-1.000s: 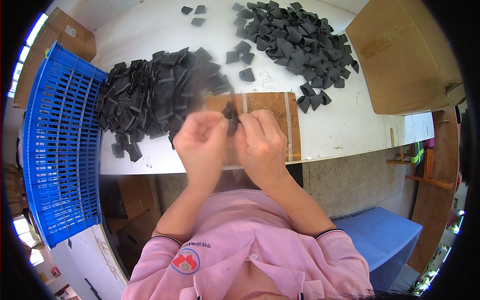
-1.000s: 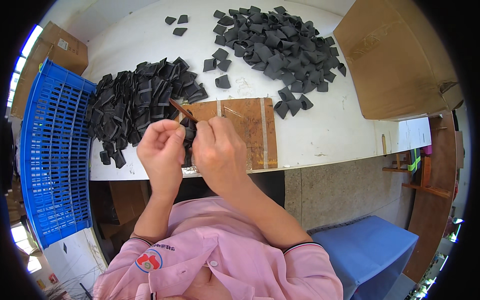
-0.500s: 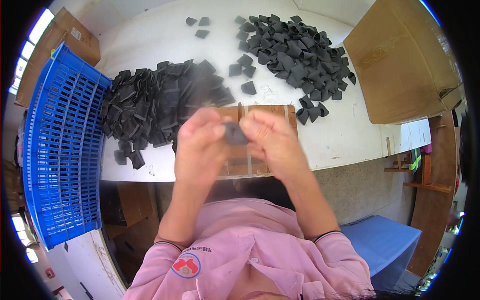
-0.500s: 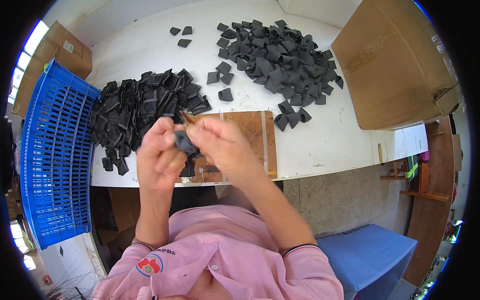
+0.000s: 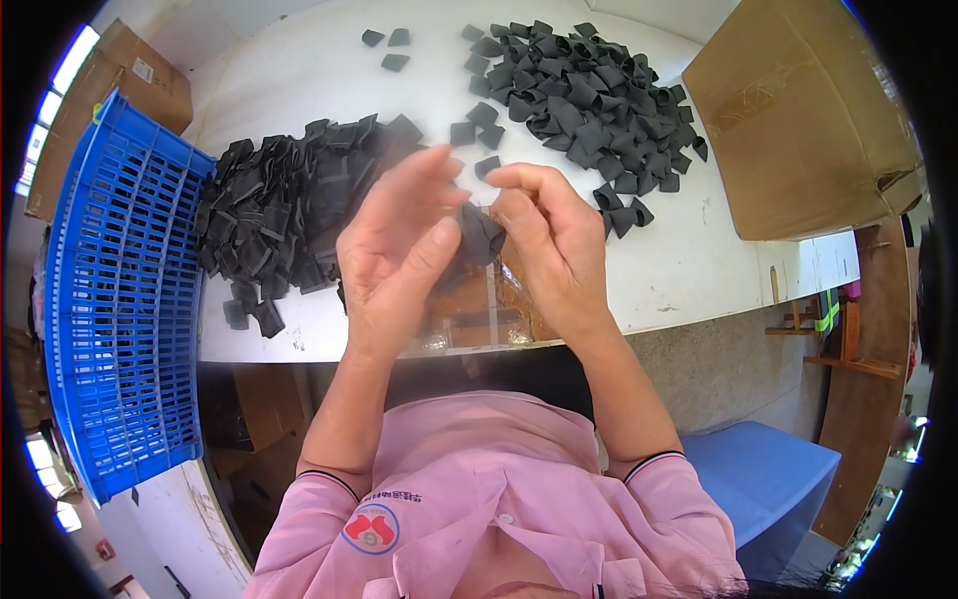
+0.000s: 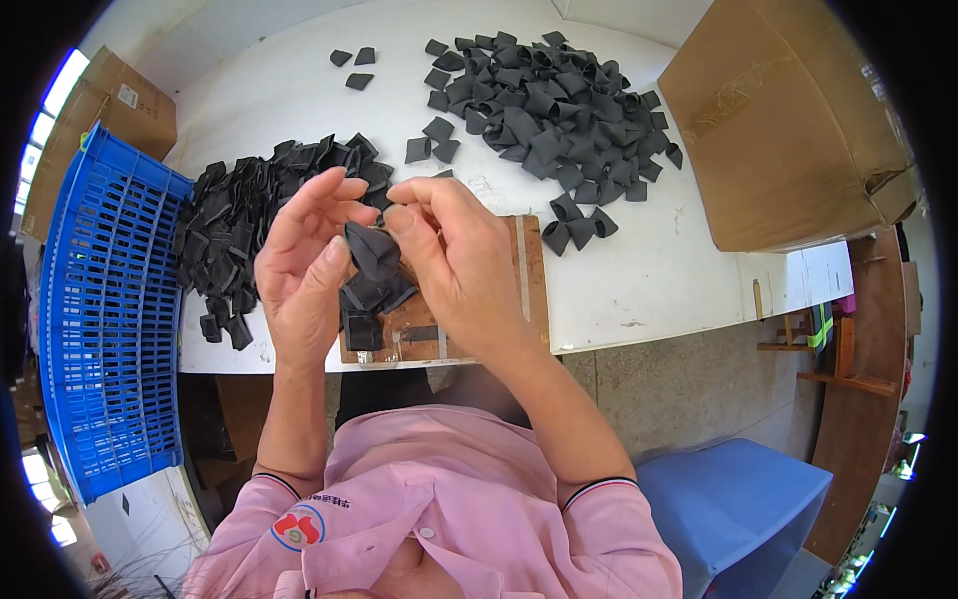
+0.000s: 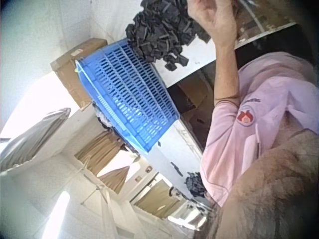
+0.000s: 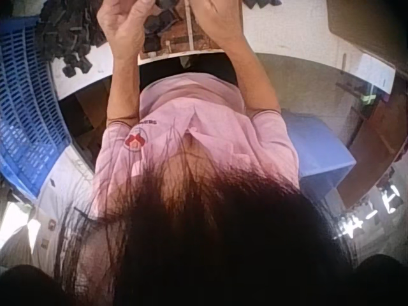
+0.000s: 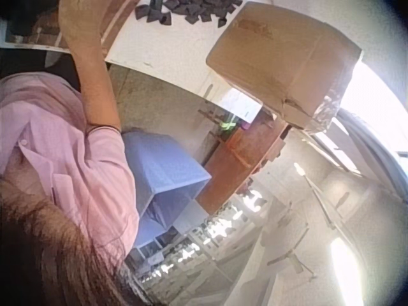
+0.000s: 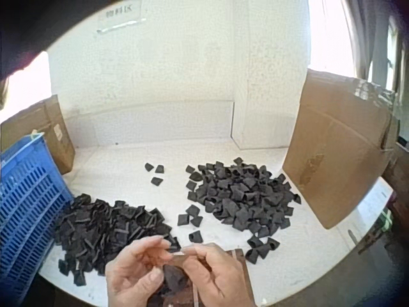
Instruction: Inspecting and sorting small black plastic manufacturing components on a workbench.
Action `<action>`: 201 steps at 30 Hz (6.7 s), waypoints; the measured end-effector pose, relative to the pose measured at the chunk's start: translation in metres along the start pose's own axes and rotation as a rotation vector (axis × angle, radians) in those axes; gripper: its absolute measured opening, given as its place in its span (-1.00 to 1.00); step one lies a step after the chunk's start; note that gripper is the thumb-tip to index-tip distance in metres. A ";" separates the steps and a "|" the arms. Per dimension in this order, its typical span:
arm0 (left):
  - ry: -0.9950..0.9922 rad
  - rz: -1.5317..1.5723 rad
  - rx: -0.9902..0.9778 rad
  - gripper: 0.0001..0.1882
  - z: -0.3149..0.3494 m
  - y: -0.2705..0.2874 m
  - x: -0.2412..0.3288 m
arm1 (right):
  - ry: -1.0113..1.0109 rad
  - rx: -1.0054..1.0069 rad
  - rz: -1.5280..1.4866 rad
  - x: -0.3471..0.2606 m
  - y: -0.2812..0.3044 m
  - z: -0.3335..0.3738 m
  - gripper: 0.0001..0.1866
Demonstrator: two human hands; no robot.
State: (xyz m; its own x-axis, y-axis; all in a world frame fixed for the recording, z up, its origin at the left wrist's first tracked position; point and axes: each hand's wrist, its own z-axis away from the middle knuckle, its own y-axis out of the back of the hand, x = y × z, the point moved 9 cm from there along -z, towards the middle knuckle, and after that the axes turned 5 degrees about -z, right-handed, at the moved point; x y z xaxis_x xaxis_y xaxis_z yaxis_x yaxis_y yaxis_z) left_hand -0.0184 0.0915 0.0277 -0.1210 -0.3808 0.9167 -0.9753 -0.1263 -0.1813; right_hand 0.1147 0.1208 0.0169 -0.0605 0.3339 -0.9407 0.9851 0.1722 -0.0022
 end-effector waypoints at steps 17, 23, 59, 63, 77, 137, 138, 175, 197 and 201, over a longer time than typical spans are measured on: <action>-0.040 -0.233 -0.077 -0.88 0.001 -0.008 0.007 | 0.257 -0.022 0.162 -0.022 -0.009 0.009 -0.87; -0.161 -0.294 -0.059 -0.85 0.001 0.000 0.010 | 0.182 -0.051 0.243 -0.041 -0.013 0.008 -0.83; 0.061 -0.263 -0.082 -0.86 0.013 0.014 -0.025 | 0.355 -0.150 0.393 -0.044 -0.019 -0.004 -0.88; 0.092 -0.507 -0.045 -0.87 0.031 0.032 -0.064 | -0.167 -0.176 -0.137 -0.017 -0.002 -0.026 -0.87; -0.097 -1.037 -0.170 -0.91 0.045 0.017 -0.091 | -0.330 -0.007 0.140 0.077 0.010 0.072 -0.86; 0.127 0.540 0.057 -0.87 0.008 0.012 -0.024 | 0.180 -0.016 0.106 -0.048 -0.011 0.004 -0.78; 0.123 0.522 0.072 -0.87 0.008 0.014 -0.025 | 0.154 -0.035 0.105 -0.047 -0.011 0.003 -0.82; -0.096 -0.463 0.048 -0.85 0.021 0.046 -0.014 | 0.044 -0.091 0.075 -0.027 0.008 -0.034 -0.83; -0.208 -0.787 -0.140 -0.80 0.102 0.035 -0.030 | -1.123 -0.155 -0.790 0.121 -0.068 0.124 -0.67; 0.376 -0.006 0.130 -0.75 0.098 0.052 -0.061 | -1.024 -0.084 -0.896 0.117 -0.062 0.114 -0.81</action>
State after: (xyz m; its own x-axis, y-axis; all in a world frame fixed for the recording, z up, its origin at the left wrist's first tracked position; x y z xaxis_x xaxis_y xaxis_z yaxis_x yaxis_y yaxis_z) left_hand -0.0434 0.0184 -0.0728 -0.1982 -0.0203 0.9799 -0.9477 -0.2513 -0.1969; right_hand 0.0654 0.0435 -0.1321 -0.4862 -0.7455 -0.4560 0.6566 0.0327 -0.7535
